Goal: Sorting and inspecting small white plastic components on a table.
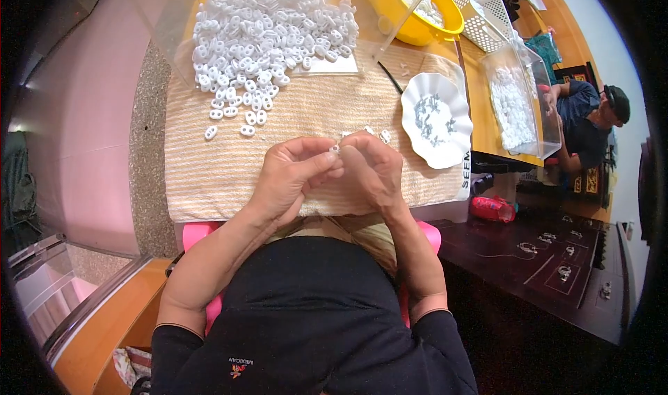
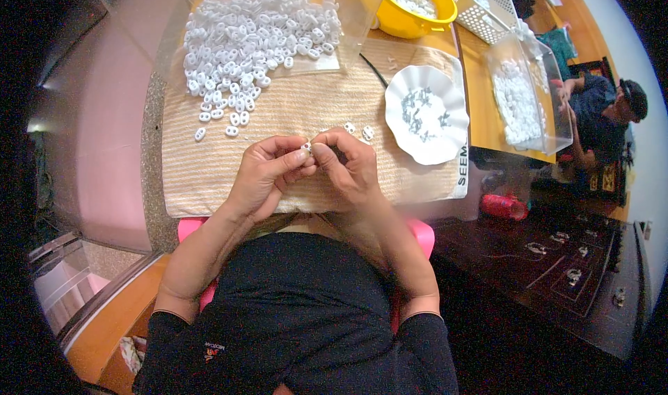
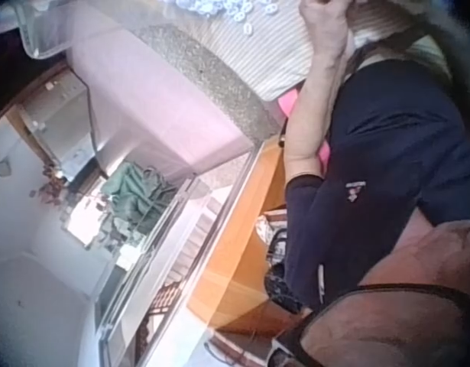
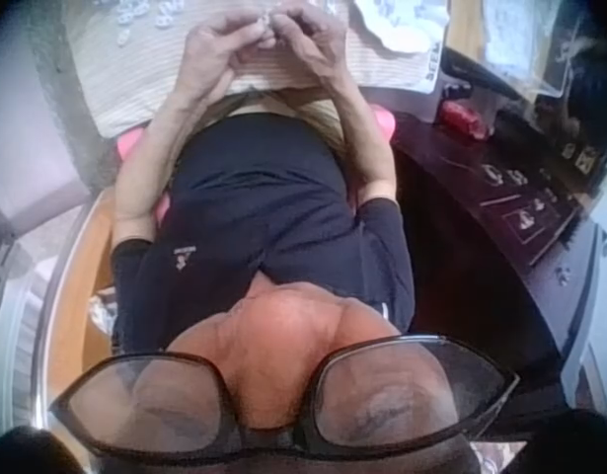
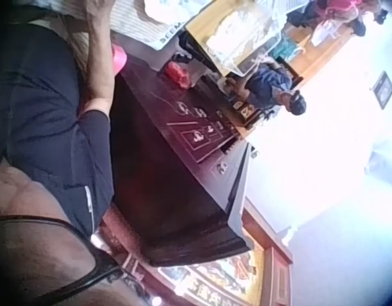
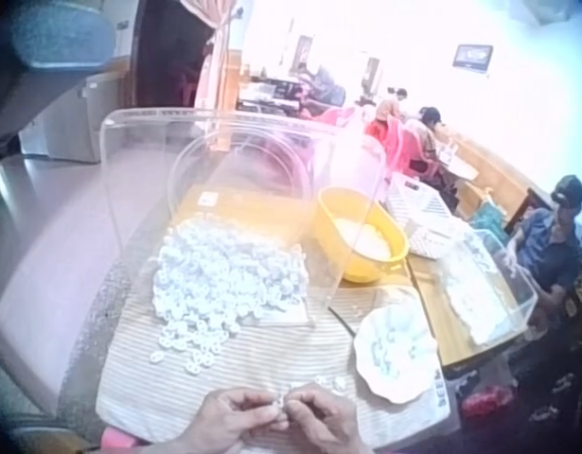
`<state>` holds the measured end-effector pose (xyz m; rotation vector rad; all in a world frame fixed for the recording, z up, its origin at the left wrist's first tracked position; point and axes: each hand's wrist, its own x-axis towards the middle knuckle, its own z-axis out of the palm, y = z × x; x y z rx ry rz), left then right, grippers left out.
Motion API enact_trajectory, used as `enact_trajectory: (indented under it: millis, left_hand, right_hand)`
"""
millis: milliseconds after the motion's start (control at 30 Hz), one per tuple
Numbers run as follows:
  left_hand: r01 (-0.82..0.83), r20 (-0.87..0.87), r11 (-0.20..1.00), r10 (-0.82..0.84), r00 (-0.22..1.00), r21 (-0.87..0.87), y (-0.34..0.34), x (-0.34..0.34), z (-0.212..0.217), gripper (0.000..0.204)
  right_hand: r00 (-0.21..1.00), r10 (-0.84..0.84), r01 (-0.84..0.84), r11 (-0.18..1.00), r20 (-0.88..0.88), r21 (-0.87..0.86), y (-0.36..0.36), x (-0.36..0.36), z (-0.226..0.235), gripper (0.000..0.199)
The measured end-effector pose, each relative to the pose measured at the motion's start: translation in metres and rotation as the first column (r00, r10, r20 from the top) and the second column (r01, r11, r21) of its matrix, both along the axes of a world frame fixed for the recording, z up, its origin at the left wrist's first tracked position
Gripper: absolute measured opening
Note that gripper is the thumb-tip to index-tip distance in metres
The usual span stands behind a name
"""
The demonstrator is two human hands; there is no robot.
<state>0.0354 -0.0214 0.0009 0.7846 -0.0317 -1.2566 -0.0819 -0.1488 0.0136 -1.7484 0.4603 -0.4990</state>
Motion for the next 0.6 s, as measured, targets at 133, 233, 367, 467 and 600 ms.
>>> enact_trajectory:
  millis: [133, 233, 367, 467, 600]
  left_hand:
    - [-0.007, -0.017, 1.000, 0.007, 1.000, -0.021, 0.0001, -0.0011, -0.0020, 0.017]
    - [-0.014, 0.010, 1.000, 0.014, 1.000, -0.011, 0.0000, -0.0015, -0.0029, 0.017]
    - [-0.021, 0.014, 0.999, 0.022, 1.000, -0.031, 0.0007, -0.0015, -0.0027, 0.016]
    - [-0.020, 0.034, 0.999, 0.021, 0.999, -0.026, 0.0009, -0.0022, 0.0016, 0.016]
    - [-0.034, 0.103, 0.999, 0.038, 0.994, -0.041, 0.0018, -0.0033, 0.0040, 0.016]
  right_hand:
    - [1.000, -0.018, 0.017, 0.999, 0.011, 0.045, 0.0027, 0.0002, -0.0031, 0.009]
    - [0.999, -0.034, 0.033, 0.995, 0.016, 0.096, 0.0058, 0.0015, -0.0028, 0.009]
    - [0.999, -0.029, 0.025, 0.995, 0.042, 0.101, 0.0054, 0.0017, -0.0066, 0.009]
    - [0.998, -0.030, 0.027, 0.998, 0.058, 0.050, 0.0059, 0.0013, -0.0031, 0.009]
    - [0.997, -0.041, 0.034, 0.993, 0.063, 0.112, 0.0080, 0.0021, -0.0028, 0.010]
